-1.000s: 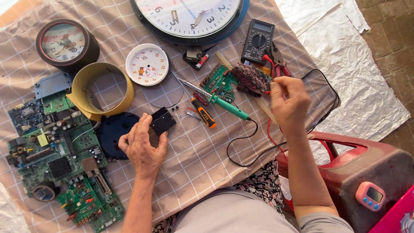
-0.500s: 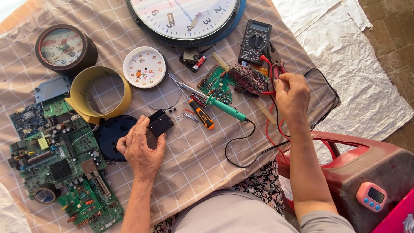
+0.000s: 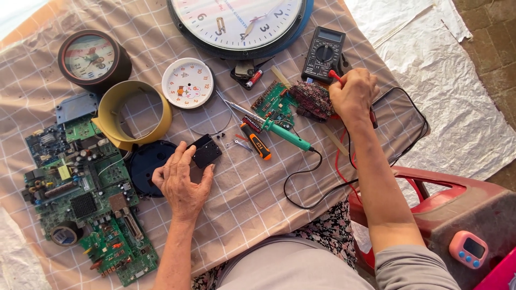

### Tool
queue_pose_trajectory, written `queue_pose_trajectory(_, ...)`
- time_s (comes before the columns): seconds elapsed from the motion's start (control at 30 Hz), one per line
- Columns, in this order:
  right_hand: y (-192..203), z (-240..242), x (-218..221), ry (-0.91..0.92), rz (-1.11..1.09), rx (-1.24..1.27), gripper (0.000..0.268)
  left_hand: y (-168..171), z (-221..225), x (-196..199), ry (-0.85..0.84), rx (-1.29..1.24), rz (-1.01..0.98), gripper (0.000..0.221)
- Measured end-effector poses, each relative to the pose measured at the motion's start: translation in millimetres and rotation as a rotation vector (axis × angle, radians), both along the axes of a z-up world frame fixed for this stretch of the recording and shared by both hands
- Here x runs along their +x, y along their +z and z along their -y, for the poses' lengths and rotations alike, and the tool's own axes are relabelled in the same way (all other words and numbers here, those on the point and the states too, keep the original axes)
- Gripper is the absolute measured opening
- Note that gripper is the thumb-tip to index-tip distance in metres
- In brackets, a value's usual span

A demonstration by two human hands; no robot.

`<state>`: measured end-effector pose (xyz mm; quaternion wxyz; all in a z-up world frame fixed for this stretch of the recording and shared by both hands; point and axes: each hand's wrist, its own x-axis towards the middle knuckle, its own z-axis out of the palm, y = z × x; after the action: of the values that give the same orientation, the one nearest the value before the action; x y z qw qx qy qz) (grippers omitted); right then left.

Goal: Soldering electronic components on a circuit board and testing them using a digital multimeter.

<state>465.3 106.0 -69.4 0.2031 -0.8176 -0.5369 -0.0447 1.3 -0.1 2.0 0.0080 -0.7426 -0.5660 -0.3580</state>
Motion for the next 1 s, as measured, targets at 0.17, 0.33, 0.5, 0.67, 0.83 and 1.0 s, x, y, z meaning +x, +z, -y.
queue_pose_trajectory(0.17,35.6,7.9,-9.7,0.065,-0.139,0.034,0.008,-2.0,1.0,-1.2,0.009,-0.006,0.012,0.054)
queue_pose_trajectory(0.33,78.2,2.8,-27.9,0.120,-0.211,0.018,0.029,1.2,1.4,0.8,0.008,-0.012,0.040,0.054)
queue_pose_trajectory(0.5,84.9,-44.1,-54.4,-0.021,-0.091,-0.273,0.080,10.0,3.9,2.6,0.032,-0.075,-0.056,0.048)
queue_pose_trajectory(0.67,46.3,-70.6,-63.1,-0.083,0.064,-0.206,0.081,8.8,3.8,3.1,0.055,-0.048,-0.060,0.047)
queue_pose_trajectory(0.83,81.8,-61.9,-76.6,-0.063,-0.079,-0.374,0.081,2.0,2.6,-0.6,0.065,-0.023,-0.066,0.048)
queue_pose_trajectory(1.0,83.3,-30.8,-61.3,0.237,-0.167,-0.309,0.071,4.5,3.6,0.8,0.054,-0.049,-0.070,0.048)
